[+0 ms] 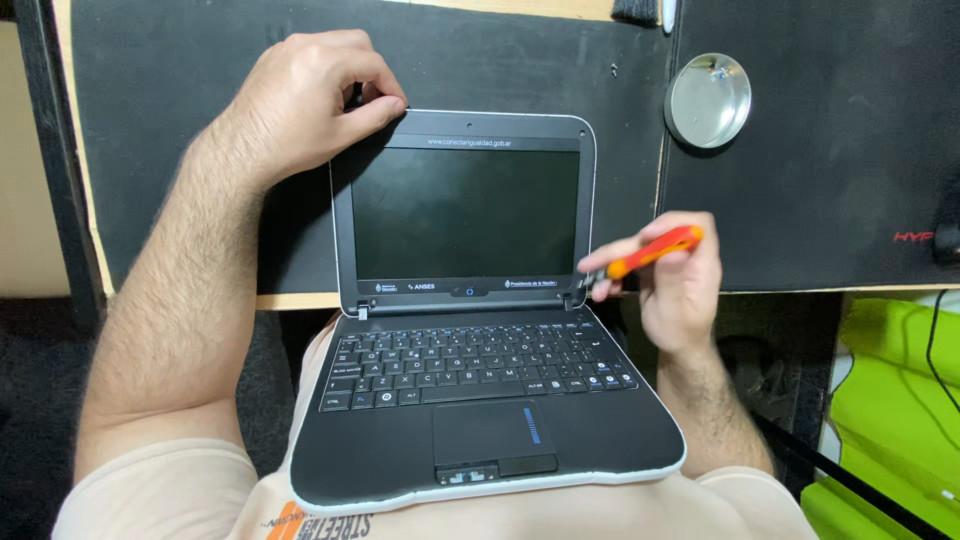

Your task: The person uses a screwdriver to remove screws from the bezel of a laptop screen. After removing the screws, they use the screwdriver to pry open and detach the bezel from the laptop.

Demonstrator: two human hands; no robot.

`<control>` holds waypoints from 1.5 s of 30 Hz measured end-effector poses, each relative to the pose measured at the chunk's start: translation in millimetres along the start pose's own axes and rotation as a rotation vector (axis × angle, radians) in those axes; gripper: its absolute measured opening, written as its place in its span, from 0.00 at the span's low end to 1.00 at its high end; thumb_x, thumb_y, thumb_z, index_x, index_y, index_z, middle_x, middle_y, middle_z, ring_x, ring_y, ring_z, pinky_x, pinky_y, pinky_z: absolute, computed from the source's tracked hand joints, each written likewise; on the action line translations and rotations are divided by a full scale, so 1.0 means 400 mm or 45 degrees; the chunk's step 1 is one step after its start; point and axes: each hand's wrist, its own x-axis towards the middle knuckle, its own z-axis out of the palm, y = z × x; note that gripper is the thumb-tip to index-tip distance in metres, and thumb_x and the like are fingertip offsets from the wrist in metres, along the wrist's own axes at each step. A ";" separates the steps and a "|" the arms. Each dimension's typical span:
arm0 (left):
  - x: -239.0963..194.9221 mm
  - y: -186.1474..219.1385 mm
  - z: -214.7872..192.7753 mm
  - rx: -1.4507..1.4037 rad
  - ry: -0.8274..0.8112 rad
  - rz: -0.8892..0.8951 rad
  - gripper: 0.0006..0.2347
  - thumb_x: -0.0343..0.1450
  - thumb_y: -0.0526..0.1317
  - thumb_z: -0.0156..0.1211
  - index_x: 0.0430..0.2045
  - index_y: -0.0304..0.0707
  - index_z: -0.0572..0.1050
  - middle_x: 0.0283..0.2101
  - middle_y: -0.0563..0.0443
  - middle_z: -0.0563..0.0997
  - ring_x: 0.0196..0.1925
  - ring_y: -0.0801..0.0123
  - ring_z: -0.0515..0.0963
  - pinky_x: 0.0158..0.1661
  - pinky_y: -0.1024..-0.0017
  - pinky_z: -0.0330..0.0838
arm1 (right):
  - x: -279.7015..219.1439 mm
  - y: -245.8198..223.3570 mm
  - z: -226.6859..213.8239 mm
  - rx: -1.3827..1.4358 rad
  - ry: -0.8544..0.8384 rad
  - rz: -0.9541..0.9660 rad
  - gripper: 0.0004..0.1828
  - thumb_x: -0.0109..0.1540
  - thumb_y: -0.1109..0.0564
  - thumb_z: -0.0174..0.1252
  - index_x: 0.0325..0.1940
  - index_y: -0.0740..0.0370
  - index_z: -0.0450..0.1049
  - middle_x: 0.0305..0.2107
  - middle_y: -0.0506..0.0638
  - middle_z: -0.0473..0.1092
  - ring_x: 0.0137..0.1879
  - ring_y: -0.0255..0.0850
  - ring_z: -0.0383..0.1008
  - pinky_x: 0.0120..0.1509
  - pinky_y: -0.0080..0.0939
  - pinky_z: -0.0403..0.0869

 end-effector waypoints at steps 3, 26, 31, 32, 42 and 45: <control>0.000 -0.014 0.009 0.016 0.008 0.039 0.05 0.88 0.41 0.76 0.43 0.49 0.90 0.43 0.55 0.85 0.40 0.60 0.83 0.39 0.54 0.74 | 0.085 -0.020 -0.001 -0.177 0.056 -0.272 0.29 0.87 0.27 0.46 0.65 0.53 0.52 0.41 0.79 0.79 0.31 0.61 0.82 0.36 0.46 0.78; 0.005 0.015 -0.011 0.005 -0.080 -0.111 0.07 0.86 0.46 0.70 0.43 0.51 0.91 0.44 0.57 0.86 0.42 0.57 0.85 0.41 0.51 0.78 | 0.452 -0.077 -0.012 -1.043 -0.019 -0.426 0.05 0.86 0.66 0.63 0.63 0.68 0.73 0.45 0.58 0.84 0.50 0.48 0.95 0.58 0.42 0.92; 0.008 0.017 -0.010 -0.009 -0.081 -0.141 0.06 0.86 0.45 0.71 0.42 0.50 0.91 0.43 0.58 0.86 0.41 0.59 0.85 0.41 0.52 0.77 | 0.440 -0.100 0.000 -0.933 0.012 -0.373 0.04 0.86 0.66 0.60 0.63 0.68 0.71 0.45 0.62 0.86 0.49 0.48 0.94 0.58 0.42 0.93; 0.008 0.015 -0.009 -0.007 -0.089 -0.142 0.07 0.86 0.45 0.70 0.42 0.51 0.91 0.44 0.58 0.86 0.41 0.58 0.85 0.41 0.51 0.77 | 0.437 -0.099 -0.003 -0.903 0.019 -0.394 0.03 0.87 0.66 0.59 0.63 0.68 0.71 0.45 0.63 0.86 0.48 0.49 0.94 0.57 0.42 0.93; 0.001 0.016 -0.025 -0.077 -0.019 -0.019 0.06 0.80 0.39 0.67 0.38 0.51 0.90 0.41 0.56 0.86 0.42 0.55 0.86 0.40 0.51 0.75 | 0.370 -0.138 0.097 -0.452 -0.342 -0.424 0.15 0.87 0.73 0.58 0.72 0.66 0.61 0.50 0.73 0.79 0.49 0.58 0.86 0.63 0.53 0.90; 0.003 -0.011 -0.014 -0.071 0.013 0.038 0.03 0.79 0.42 0.72 0.38 0.53 0.90 0.41 0.59 0.86 0.41 0.61 0.87 0.39 0.53 0.77 | 0.315 -0.184 0.253 -0.405 -0.584 -0.320 0.34 0.76 0.76 0.70 0.74 0.60 0.55 0.42 0.67 0.79 0.51 0.56 0.91 0.67 0.52 0.90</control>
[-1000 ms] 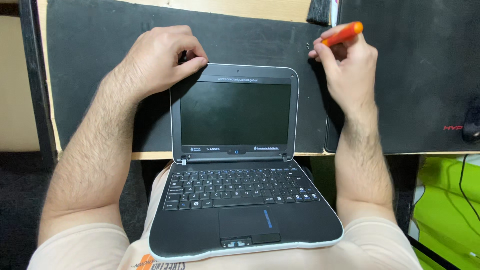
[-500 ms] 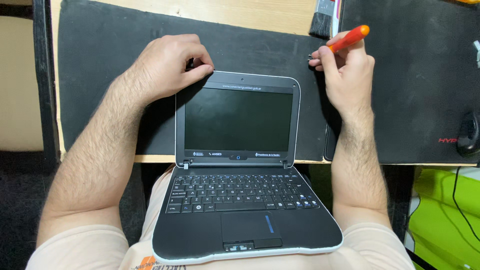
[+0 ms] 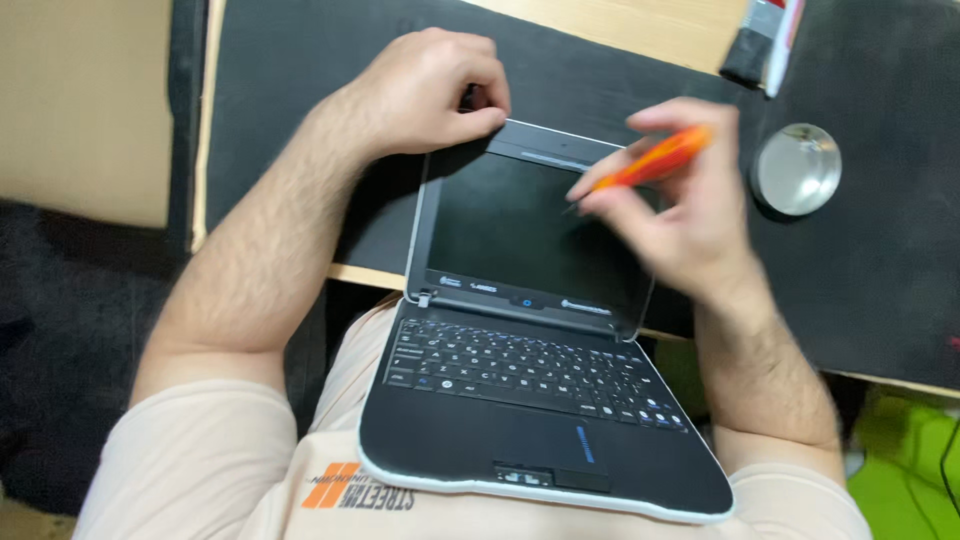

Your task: The person uses a screwdriver to remove screws from the bezel of a laptop screen. After removing the screws, they use the screwdriver to pry open and detach the bezel from the laptop.

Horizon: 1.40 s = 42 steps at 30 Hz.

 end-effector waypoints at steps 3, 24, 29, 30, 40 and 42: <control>0.001 -0.018 0.013 -0.010 0.038 0.041 0.02 0.79 0.42 0.73 0.37 0.53 0.90 0.40 0.58 0.87 0.40 0.60 0.88 0.38 0.53 0.77 | 0.033 0.046 0.082 -0.034 -0.489 -0.214 0.42 0.75 0.66 0.76 0.82 0.60 0.54 0.52 0.64 0.81 0.55 0.50 0.95 0.73 0.50 0.89; 0.008 -0.067 0.033 -0.098 0.116 0.123 0.04 0.76 0.38 0.79 0.32 0.52 0.91 0.35 0.63 0.87 0.33 0.69 0.86 0.33 0.61 0.75 | 0.084 0.061 0.267 -0.273 -0.939 -0.306 0.19 0.80 0.56 0.68 0.65 0.60 0.64 0.40 0.53 0.84 0.38 0.52 0.88 0.41 0.53 0.83; 0.011 -0.076 0.038 -0.090 0.114 0.147 0.04 0.76 0.38 0.79 0.31 0.51 0.91 0.35 0.61 0.87 0.32 0.66 0.86 0.33 0.59 0.75 | 0.076 0.085 0.276 -0.290 -0.923 -0.363 0.21 0.79 0.58 0.70 0.65 0.61 0.63 0.39 0.54 0.83 0.37 0.54 0.86 0.40 0.55 0.82; 0.013 -0.082 0.043 -0.075 0.119 0.159 0.03 0.76 0.39 0.79 0.32 0.51 0.91 0.35 0.60 0.87 0.32 0.64 0.86 0.32 0.58 0.74 | 0.074 0.089 0.278 -0.285 -0.915 -0.410 0.22 0.79 0.60 0.71 0.65 0.62 0.62 0.39 0.55 0.82 0.37 0.55 0.86 0.39 0.56 0.81; 0.011 -0.068 0.033 -0.099 0.087 0.102 0.04 0.76 0.38 0.78 0.31 0.52 0.91 0.35 0.62 0.86 0.33 0.68 0.85 0.33 0.61 0.75 | 0.098 0.021 0.252 -0.347 -1.030 -0.696 0.25 0.85 0.37 0.46 0.67 0.56 0.78 0.59 0.57 0.73 0.46 0.54 0.78 0.56 0.57 0.81; 0.012 -0.072 0.035 -0.087 0.092 0.119 0.03 0.76 0.39 0.79 0.32 0.52 0.91 0.35 0.61 0.87 0.33 0.66 0.86 0.33 0.59 0.75 | 0.103 -0.007 0.243 -0.030 -1.091 -0.482 0.18 0.84 0.53 0.61 0.78 0.55 0.79 0.57 0.54 0.68 0.52 0.46 0.82 0.65 0.45 0.85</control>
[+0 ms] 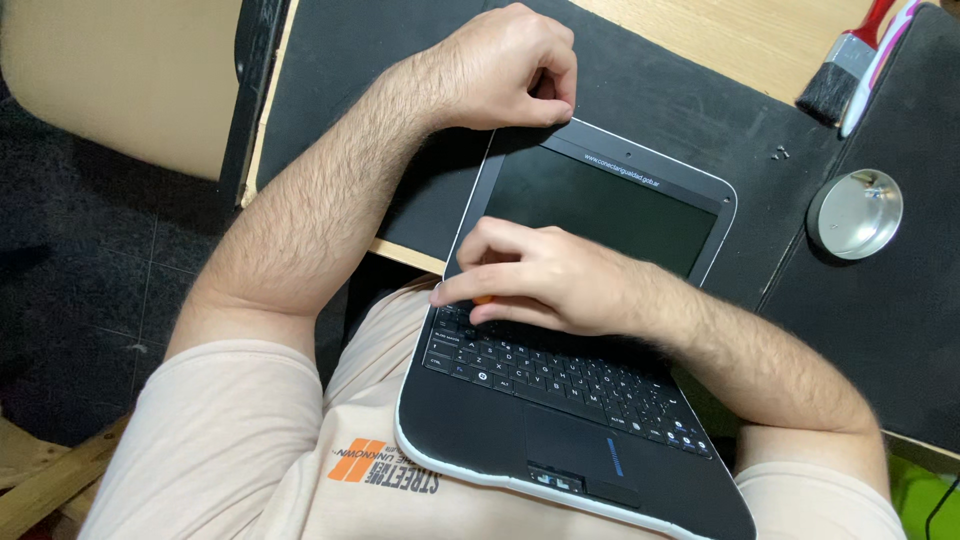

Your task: The person uses a screwdriver to remove screws from the bezel of a laptop screen. After removing the screws, they use the screwdriver to pry open and detach the bezel from the laptop.

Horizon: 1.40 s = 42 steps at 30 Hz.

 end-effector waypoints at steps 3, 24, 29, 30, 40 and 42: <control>-0.003 0.018 -0.015 -0.044 -0.025 -0.027 0.04 0.77 0.38 0.77 0.31 0.52 0.91 0.36 0.62 0.87 0.33 0.70 0.85 0.34 0.62 0.75 | -0.006 0.010 -0.002 0.107 0.064 -0.084 0.20 0.82 0.58 0.68 0.79 0.56 0.80 0.50 0.51 0.75 0.51 0.43 0.84 0.62 0.42 0.87; -0.001 0.000 -0.001 0.009 -0.015 -0.013 0.04 0.75 0.39 0.77 0.31 0.55 0.90 0.36 0.63 0.87 0.34 0.68 0.86 0.36 0.60 0.75 | 0.004 0.005 0.017 0.672 0.093 0.285 0.11 0.77 0.52 0.71 0.54 0.55 0.75 0.47 0.49 0.83 0.43 0.32 0.70 0.51 0.34 0.74; -0.002 0.028 -0.021 -0.045 -0.044 -0.078 0.04 0.76 0.39 0.76 0.31 0.54 0.90 0.36 0.64 0.86 0.34 0.71 0.85 0.35 0.62 0.75 | 0.013 -0.005 -0.004 0.543 0.059 0.180 0.18 0.84 0.50 0.53 0.69 0.61 0.83 0.56 0.53 0.77 0.55 0.40 0.82 0.56 0.38 0.86; -0.002 0.029 -0.021 -0.037 -0.050 -0.093 0.04 0.76 0.39 0.76 0.31 0.54 0.90 0.36 0.64 0.86 0.34 0.71 0.85 0.35 0.62 0.75 | 0.014 -0.006 -0.010 0.494 0.036 0.142 0.25 0.88 0.46 0.44 0.75 0.62 0.81 0.55 0.53 0.81 0.62 0.43 0.84 0.75 0.46 0.81; 0.001 0.035 -0.022 -0.032 -0.052 -0.099 0.04 0.76 0.39 0.76 0.31 0.53 0.90 0.36 0.63 0.86 0.33 0.70 0.85 0.37 0.62 0.76 | -0.002 0.003 0.011 0.578 0.078 0.241 0.21 0.86 0.48 0.51 0.74 0.59 0.83 0.57 0.55 0.78 0.47 0.37 0.78 0.48 0.33 0.84; 0.000 0.031 -0.020 -0.030 -0.050 -0.090 0.04 0.76 0.39 0.76 0.31 0.52 0.89 0.36 0.63 0.87 0.34 0.71 0.86 0.38 0.63 0.77 | -0.010 0.012 0.031 0.885 0.131 0.349 0.17 0.78 0.52 0.69 0.67 0.56 0.70 0.48 0.53 0.84 0.53 0.34 0.83 0.55 0.34 0.76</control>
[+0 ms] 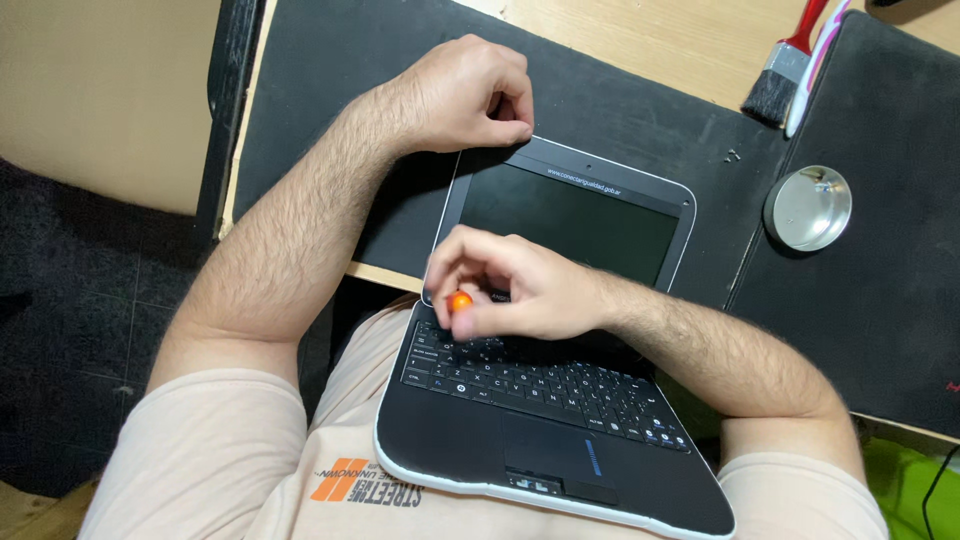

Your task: The person uses a screwdriver to remove screws from the bezel of a laptop screen. After removing the screws, they use the screwdriver to pry open and detach the bezel from the laptop.

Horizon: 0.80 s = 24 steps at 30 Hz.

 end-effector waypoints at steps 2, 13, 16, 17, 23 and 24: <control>0.001 -0.005 0.004 0.002 0.000 0.006 0.04 0.76 0.39 0.76 0.31 0.52 0.89 0.36 0.63 0.87 0.35 0.71 0.86 0.38 0.63 0.77 | 0.004 0.007 -0.002 -0.089 0.012 -0.057 0.14 0.78 0.51 0.70 0.63 0.57 0.76 0.52 0.52 0.83 0.50 0.34 0.79 0.54 0.34 0.77; -0.002 0.001 0.002 -0.002 -0.001 -0.008 0.04 0.76 0.39 0.76 0.30 0.52 0.89 0.36 0.63 0.87 0.34 0.71 0.86 0.37 0.63 0.77 | 0.005 0.005 -0.002 -0.041 0.018 -0.020 0.14 0.75 0.53 0.74 0.54 0.55 0.72 0.46 0.52 0.85 0.41 0.30 0.70 0.49 0.32 0.74; -0.003 -0.004 0.006 0.004 0.003 -0.023 0.04 0.76 0.39 0.76 0.31 0.53 0.89 0.36 0.65 0.86 0.35 0.72 0.85 0.36 0.63 0.76 | 0.008 -0.002 -0.010 -0.365 -0.006 -0.203 0.10 0.83 0.51 0.61 0.64 0.54 0.86 0.58 0.51 0.77 0.61 0.41 0.82 0.75 0.43 0.81; -0.002 -0.008 0.009 0.011 0.014 0.009 0.04 0.76 0.39 0.76 0.31 0.53 0.89 0.36 0.63 0.87 0.35 0.71 0.86 0.37 0.62 0.76 | 0.008 -0.005 -0.010 -0.289 -0.040 -0.153 0.18 0.85 0.47 0.54 0.71 0.57 0.83 0.57 0.53 0.79 0.58 0.39 0.81 0.62 0.38 0.82; -0.004 0.010 -0.002 -0.013 0.006 -0.013 0.05 0.76 0.38 0.76 0.30 0.52 0.89 0.37 0.64 0.87 0.35 0.73 0.85 0.37 0.65 0.77 | 0.004 0.013 -0.004 -0.088 -0.009 -0.099 0.14 0.76 0.51 0.72 0.59 0.55 0.75 0.51 0.51 0.81 0.49 0.33 0.76 0.53 0.33 0.77; -0.004 0.009 -0.002 -0.011 0.009 -0.008 0.05 0.76 0.38 0.76 0.30 0.52 0.89 0.37 0.64 0.87 0.35 0.74 0.85 0.37 0.66 0.77 | 0.008 0.015 -0.007 -0.220 -0.009 -0.196 0.11 0.79 0.49 0.68 0.59 0.57 0.81 0.54 0.51 0.78 0.53 0.36 0.78 0.58 0.35 0.78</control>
